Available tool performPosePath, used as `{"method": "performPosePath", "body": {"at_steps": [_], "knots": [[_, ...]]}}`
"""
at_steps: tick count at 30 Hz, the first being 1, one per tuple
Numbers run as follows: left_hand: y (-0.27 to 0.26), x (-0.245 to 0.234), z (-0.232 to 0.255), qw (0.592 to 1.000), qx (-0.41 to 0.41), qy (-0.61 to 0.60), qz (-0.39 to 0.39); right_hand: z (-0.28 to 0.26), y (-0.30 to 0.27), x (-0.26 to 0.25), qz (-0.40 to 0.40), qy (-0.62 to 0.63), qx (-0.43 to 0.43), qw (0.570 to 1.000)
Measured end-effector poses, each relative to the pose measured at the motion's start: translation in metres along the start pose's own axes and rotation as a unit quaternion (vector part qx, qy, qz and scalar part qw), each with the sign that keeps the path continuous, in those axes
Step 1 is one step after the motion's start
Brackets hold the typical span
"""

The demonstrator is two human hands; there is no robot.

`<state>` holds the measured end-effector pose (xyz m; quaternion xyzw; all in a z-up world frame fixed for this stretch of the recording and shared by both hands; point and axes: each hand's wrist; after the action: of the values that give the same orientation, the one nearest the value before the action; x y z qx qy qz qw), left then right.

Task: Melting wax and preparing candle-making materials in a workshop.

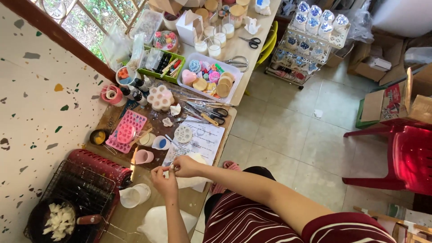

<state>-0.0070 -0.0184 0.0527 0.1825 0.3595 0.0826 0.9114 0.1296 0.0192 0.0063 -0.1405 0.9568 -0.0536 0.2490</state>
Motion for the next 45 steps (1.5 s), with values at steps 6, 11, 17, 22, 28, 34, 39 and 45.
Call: {"method": "performPosePath", "body": {"at_steps": [6, 11, 17, 22, 28, 34, 39, 45], "knots": [[-0.018, 0.014, -0.053, 0.918, -0.167, -0.357, -0.04, -0.017, -0.003, -0.025, -0.125, 0.34, 0.244, 0.9], [-0.035, 0.03, -0.084, 0.928, -0.178, -0.323, -0.045, -0.054, -0.018, -0.036, 0.017, 0.191, 0.191, 0.963], [-0.011, 0.007, -0.04, 0.977, -0.134, -0.156, -0.056, -0.04, -0.024, -0.013, 0.079, -0.079, -0.035, 0.993], [-0.008, 0.007, -0.048, 0.98, -0.126, -0.133, -0.077, -0.033, -0.01, -0.008, 0.041, -0.232, 0.045, 0.971], [-0.018, 0.029, -0.081, 0.961, -0.121, -0.239, -0.074, 0.055, 0.025, 0.024, -0.179, -0.094, 0.184, 0.962], [-0.018, 0.042, -0.097, 0.933, -0.136, -0.326, -0.072, -0.051, -0.039, -0.025, 0.145, -0.082, -0.065, 0.984], [-0.024, 0.058, -0.119, 0.915, -0.175, -0.35, -0.098, -0.083, -0.049, -0.016, 0.004, -0.245, 0.235, 0.941], [-0.011, 0.044, -0.121, 0.881, -0.2, -0.385, -0.189, -0.046, -0.036, 0.018, 0.186, -0.205, 0.073, 0.958]]}}
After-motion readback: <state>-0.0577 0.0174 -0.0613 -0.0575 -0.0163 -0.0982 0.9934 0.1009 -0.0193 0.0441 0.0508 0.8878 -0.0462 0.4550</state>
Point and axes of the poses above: each hand's wrist, its own y-axis towards the middle knuckle, its own x-axis out of the palm, z = x × y, and after that the axes turned 15 degrees about x, right-handed
